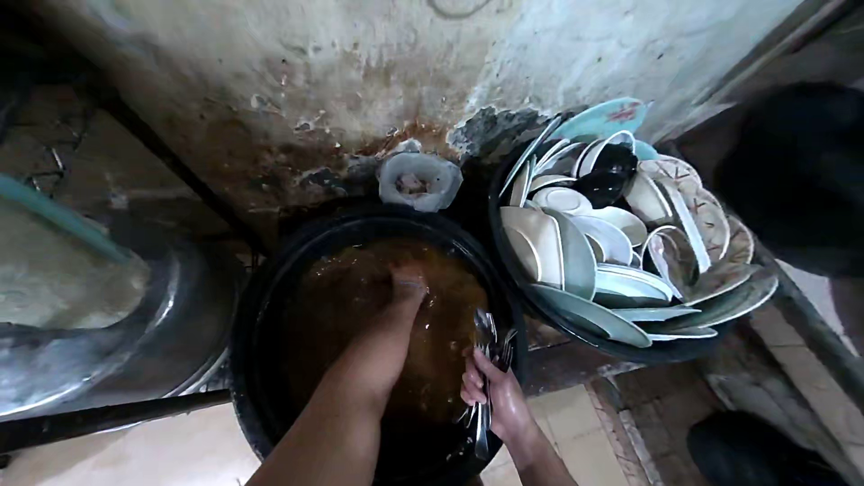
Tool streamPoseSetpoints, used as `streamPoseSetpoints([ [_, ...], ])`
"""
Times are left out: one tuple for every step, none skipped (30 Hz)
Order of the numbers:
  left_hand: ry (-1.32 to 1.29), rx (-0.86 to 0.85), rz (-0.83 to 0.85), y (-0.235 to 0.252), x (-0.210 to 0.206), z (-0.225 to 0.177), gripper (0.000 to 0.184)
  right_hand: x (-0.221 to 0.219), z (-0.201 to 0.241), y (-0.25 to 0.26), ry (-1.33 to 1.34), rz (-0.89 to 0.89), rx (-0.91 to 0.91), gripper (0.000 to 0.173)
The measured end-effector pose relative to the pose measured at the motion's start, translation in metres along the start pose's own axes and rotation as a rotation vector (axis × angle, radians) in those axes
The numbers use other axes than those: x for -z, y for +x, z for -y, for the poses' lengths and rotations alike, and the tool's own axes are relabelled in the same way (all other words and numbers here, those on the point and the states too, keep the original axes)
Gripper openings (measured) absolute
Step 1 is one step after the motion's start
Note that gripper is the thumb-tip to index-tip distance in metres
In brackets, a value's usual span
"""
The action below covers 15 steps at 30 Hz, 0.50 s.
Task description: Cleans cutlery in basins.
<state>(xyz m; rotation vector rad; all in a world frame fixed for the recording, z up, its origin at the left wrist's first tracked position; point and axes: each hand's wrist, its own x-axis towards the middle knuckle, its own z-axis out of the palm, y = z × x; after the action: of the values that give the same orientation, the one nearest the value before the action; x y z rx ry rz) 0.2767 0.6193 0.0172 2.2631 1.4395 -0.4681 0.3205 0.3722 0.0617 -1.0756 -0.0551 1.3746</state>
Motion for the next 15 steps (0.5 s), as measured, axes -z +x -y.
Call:
streamPoseSetpoints([
  [0.071,-0.022,0.020,0.003,-0.005,-0.010,0.047,-0.001,-0.001,0.001,-0.003,-0.008,-0.004,0.027],
  [0.126,-0.040,0.033,0.007,-0.010,-0.021,0.043,-0.001,-0.002,0.002,-0.003,-0.016,-0.006,0.029],
  [0.160,-0.051,0.043,0.010,-0.015,-0.030,0.040,-0.001,-0.003,0.003,-0.004,-0.016,-0.007,0.029],
  [0.170,-0.064,0.051,0.010,-0.021,-0.039,0.039,0.000,-0.003,0.003,-0.006,-0.017,-0.007,0.029],
  [0.156,-0.089,0.069,0.006,-0.023,-0.046,0.040,0.000,-0.004,0.004,-0.007,-0.025,-0.006,0.029],
  [0.099,-0.123,0.081,-0.003,-0.025,-0.050,0.040,0.000,-0.004,0.005,-0.009,-0.038,-0.003,0.029],
  [0.008,-0.149,0.108,-0.015,-0.025,-0.052,0.037,0.000,-0.004,0.005,-0.010,-0.048,0.003,0.028],
  [-0.093,-0.160,0.158,-0.031,-0.022,-0.050,0.034,0.000,-0.004,0.005,-0.008,-0.049,0.013,0.027],
  [-0.209,-0.154,0.207,-0.051,-0.016,-0.046,0.031,0.000,-0.004,0.005,-0.007,-0.049,0.024,0.027],
  [-0.298,-0.160,0.213,-0.073,-0.015,-0.041,0.030,-0.001,-0.004,0.005,-0.006,-0.057,0.032,0.027],
  [-0.339,-0.198,0.193,-0.082,-0.025,-0.037,0.034,-0.003,-0.003,0.005,-0.012,-0.065,0.036,0.027],
  [-0.351,-0.245,0.161,-0.077,-0.044,-0.034,0.039,-0.004,-0.003,0.006,-0.015,-0.074,0.040,0.028],
  [-0.321,-0.301,0.111,-0.066,-0.068,-0.031,0.044,-0.004,-0.003,0.007,-0.021,-0.076,0.043,0.028],
  [-0.291,-0.345,0.084,-0.061,-0.083,-0.026,0.045,-0.004,-0.003,0.007,-0.030,-0.077,0.044,0.028],
  [-0.255,-0.367,0.081,-0.065,-0.087,-0.016,0.045,-0.003,-0.004,0.007,-0.034,-0.078,0.045,0.028],
])
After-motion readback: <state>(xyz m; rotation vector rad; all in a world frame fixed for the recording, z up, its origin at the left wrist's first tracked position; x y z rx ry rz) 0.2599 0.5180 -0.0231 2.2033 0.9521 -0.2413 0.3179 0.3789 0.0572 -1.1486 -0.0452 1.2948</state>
